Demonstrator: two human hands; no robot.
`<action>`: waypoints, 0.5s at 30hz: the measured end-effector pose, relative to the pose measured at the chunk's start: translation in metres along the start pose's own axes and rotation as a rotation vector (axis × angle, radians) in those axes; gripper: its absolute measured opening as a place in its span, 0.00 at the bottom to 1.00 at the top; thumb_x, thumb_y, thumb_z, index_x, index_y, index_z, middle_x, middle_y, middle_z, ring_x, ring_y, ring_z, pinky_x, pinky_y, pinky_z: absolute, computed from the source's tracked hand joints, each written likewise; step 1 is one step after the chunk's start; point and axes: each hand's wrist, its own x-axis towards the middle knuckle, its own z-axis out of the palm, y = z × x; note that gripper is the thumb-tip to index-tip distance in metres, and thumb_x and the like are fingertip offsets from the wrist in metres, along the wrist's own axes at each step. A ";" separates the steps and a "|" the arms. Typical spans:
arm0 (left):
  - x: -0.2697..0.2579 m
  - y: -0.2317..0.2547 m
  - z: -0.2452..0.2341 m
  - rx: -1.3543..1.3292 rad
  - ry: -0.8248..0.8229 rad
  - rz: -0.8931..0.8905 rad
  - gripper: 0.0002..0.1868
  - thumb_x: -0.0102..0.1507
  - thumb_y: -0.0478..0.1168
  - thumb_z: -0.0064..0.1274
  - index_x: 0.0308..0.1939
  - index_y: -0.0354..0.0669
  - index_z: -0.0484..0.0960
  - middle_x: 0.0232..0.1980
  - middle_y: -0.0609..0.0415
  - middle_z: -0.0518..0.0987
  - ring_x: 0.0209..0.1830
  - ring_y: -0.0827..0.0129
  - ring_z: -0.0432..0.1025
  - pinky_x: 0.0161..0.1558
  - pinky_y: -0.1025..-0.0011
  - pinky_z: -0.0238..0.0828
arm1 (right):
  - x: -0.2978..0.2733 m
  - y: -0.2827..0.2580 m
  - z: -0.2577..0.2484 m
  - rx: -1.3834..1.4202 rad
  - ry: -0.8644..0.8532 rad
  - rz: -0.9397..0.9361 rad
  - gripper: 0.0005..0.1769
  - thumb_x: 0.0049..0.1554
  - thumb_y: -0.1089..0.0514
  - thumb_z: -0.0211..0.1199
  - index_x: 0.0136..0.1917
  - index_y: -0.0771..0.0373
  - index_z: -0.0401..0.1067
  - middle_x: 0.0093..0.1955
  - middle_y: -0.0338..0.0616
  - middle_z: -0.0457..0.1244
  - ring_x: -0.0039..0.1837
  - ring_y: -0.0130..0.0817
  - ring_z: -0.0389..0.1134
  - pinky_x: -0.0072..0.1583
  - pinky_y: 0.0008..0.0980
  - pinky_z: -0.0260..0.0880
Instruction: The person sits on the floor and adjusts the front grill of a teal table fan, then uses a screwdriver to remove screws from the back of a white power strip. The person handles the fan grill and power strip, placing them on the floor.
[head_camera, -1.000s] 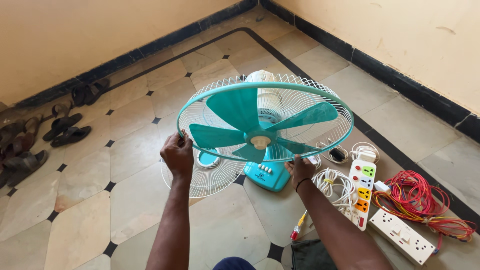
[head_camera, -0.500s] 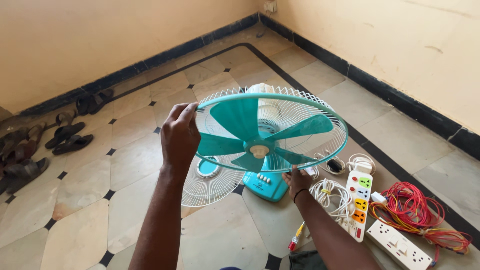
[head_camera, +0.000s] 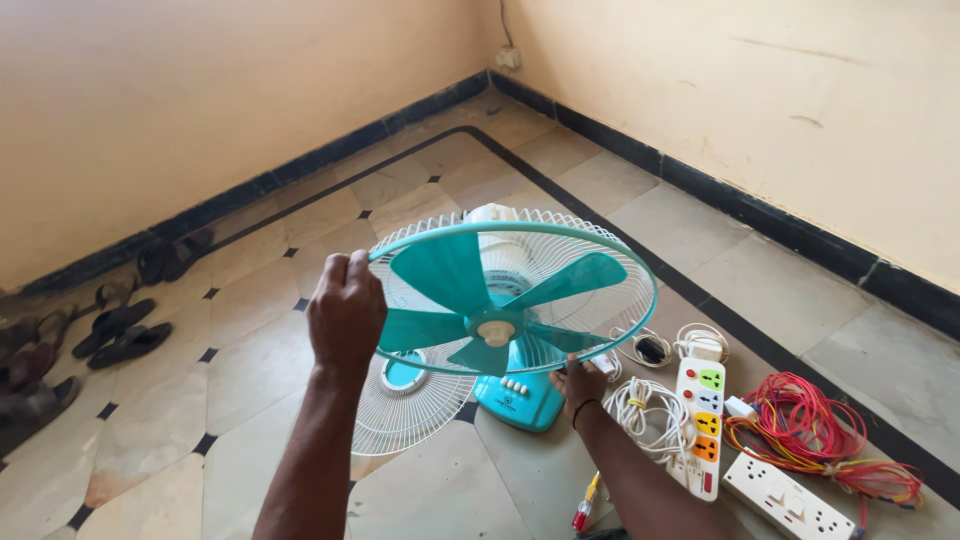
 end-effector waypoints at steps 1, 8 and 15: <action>-0.001 0.001 0.000 -0.004 -0.003 -0.001 0.08 0.67 0.31 0.53 0.48 0.30 0.83 0.42 0.45 0.79 0.34 0.58 0.79 0.37 0.64 0.81 | 0.000 0.000 -0.001 0.000 -0.001 0.000 0.15 0.64 0.56 0.58 0.55 0.72 0.66 0.46 0.54 0.66 0.45 0.44 0.73 0.49 0.41 0.80; 0.011 0.006 -0.021 -0.087 -0.108 -0.064 0.08 0.70 0.31 0.52 0.50 0.34 0.84 0.47 0.45 0.82 0.37 0.56 0.80 0.39 0.63 0.81 | 0.002 0.004 -0.002 -0.003 -0.018 0.008 0.15 0.64 0.55 0.57 0.55 0.72 0.67 0.46 0.54 0.66 0.45 0.44 0.72 0.49 0.41 0.80; 0.040 0.058 -0.035 -0.263 -0.026 0.206 0.12 0.64 0.35 0.55 0.51 0.36 0.85 0.56 0.44 0.80 0.59 0.50 0.74 0.59 0.56 0.75 | 0.009 0.007 -0.010 0.003 -0.056 0.020 0.16 0.65 0.55 0.57 0.56 0.71 0.65 0.48 0.52 0.65 0.48 0.45 0.72 0.51 0.41 0.80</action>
